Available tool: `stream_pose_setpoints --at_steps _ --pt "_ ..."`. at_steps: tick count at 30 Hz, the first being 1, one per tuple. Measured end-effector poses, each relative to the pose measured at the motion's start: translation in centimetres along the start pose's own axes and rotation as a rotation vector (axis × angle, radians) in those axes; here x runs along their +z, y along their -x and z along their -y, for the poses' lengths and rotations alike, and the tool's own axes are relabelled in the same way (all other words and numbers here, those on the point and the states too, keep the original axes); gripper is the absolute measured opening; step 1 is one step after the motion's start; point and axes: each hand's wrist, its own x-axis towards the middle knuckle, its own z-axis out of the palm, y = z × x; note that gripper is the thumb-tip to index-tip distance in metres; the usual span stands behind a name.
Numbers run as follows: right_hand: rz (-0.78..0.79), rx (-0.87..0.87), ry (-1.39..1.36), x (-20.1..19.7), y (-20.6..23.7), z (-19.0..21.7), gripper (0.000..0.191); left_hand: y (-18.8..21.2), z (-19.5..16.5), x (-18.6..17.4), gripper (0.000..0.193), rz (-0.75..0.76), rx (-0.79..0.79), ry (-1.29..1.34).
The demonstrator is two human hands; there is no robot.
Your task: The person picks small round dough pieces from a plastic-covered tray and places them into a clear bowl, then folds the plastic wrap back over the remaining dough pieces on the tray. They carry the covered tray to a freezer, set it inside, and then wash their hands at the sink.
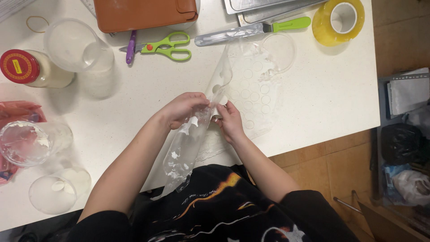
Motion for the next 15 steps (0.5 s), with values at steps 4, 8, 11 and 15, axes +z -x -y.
stream_pose_setpoints --at_steps 4,8,11,15 --pt "-0.144 -0.040 0.183 1.0 0.1 0.5 0.024 0.7 -0.2 0.9 0.013 -0.036 0.005 -0.033" --pt "-0.149 -0.073 0.279 2.3 0.3 1.9 0.028 1.0 -0.4 1.5 0.014 -0.072 -0.007 -0.119" --pt "-0.145 -0.039 0.271 2.8 0.3 2.8 0.030 1.2 -0.5 1.6 0.014 -0.071 0.007 -0.142" --pt "-0.144 -0.013 0.269 2.7 0.3 3.1 0.031 1.5 -0.6 1.7 0.014 -0.068 -0.002 -0.135"
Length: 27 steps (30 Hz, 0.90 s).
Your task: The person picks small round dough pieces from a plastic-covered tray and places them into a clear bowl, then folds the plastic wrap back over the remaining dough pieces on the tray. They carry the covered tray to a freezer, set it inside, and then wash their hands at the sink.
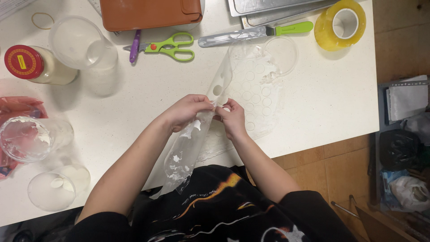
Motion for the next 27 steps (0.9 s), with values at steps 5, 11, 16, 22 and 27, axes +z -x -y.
stream_pose_setpoints --at_steps 5,11,16,22,27 --pt "-0.042 0.034 0.050 -0.7 -0.5 -0.4 0.034 0.7 -0.4 -0.1 0.015 -0.004 0.010 -0.001" --pt "-0.044 0.064 0.053 -1.4 -0.9 -0.4 0.035 1.7 -0.6 -1.8 0.015 -0.010 0.058 0.032" --pt "-0.029 0.120 0.040 -1.7 -0.6 0.1 0.034 2.0 0.5 -6.3 0.017 -0.132 0.076 -0.055" --pt "0.122 0.079 0.019 -0.8 1.6 1.3 0.031 3.9 2.0 -13.2 0.031 -0.584 0.457 -0.681" --pt "0.268 0.094 0.026 2.8 4.1 2.6 0.019 7.9 4.5 -10.2 0.034 -0.944 1.012 -0.943"
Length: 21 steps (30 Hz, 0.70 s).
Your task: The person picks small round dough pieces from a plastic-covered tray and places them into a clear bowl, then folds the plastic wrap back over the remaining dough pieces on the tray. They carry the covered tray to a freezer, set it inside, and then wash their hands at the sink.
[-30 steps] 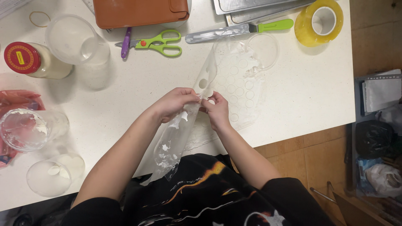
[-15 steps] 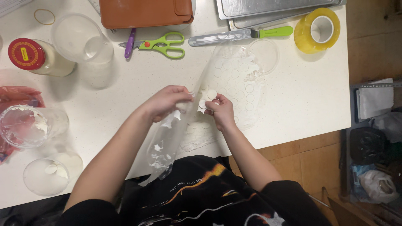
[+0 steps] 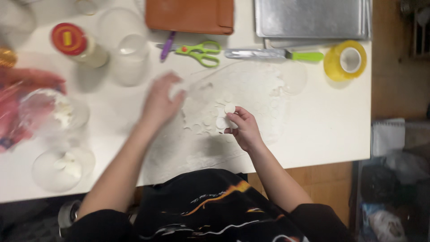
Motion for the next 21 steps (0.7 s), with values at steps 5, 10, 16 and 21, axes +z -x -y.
stream_pose_setpoints --at_steps 5,10,16,21 --pt "0.133 0.016 0.056 5.7 1.3 -0.2 0.019 3.5 -5.5 -2.4 0.028 0.387 -0.585 0.555" --pt "0.168 0.050 0.133 11.3 2.5 -2.1 0.017 6.9 -5.7 -7.6 0.024 0.341 -0.696 0.581" --pt "0.175 0.136 0.101 18.1 3.4 -5.5 0.019 11.3 -2.9 -13.3 0.021 0.151 -0.551 0.458" --pt "0.209 0.175 0.050 24.4 4.1 -7.9 0.019 13.9 0.1 -18.3 0.019 0.032 -0.516 0.612"
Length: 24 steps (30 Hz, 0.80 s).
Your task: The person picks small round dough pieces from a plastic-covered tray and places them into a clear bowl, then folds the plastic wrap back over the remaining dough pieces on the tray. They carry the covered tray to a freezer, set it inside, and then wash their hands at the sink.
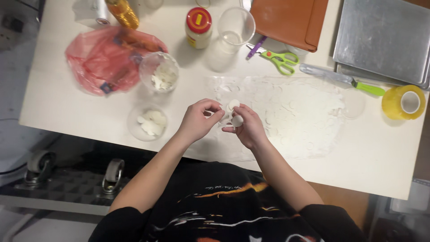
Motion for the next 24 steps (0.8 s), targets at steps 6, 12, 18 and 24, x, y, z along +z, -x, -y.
stream_pose_setpoints --at_steps 6,12,18,24 --pt "0.054 0.006 -0.070 6.9 -3.1 -3.0 0.023 -0.3 2.0 -6.6 0.017 0.001 -0.149 0.355" --pt "0.106 -0.020 -0.060 10.9 -5.8 -5.2 0.019 -0.5 4.8 -11.4 0.012 -0.089 -0.316 0.696" --pt "0.124 -0.025 -0.024 14.9 -7.8 -4.9 0.024 -1.8 5.7 -16.2 0.009 -0.083 -0.328 0.956" --pt "0.143 -0.014 -0.026 18.5 -9.5 -4.6 0.020 -1.9 5.2 -20.4 0.009 -0.116 -0.295 1.021"
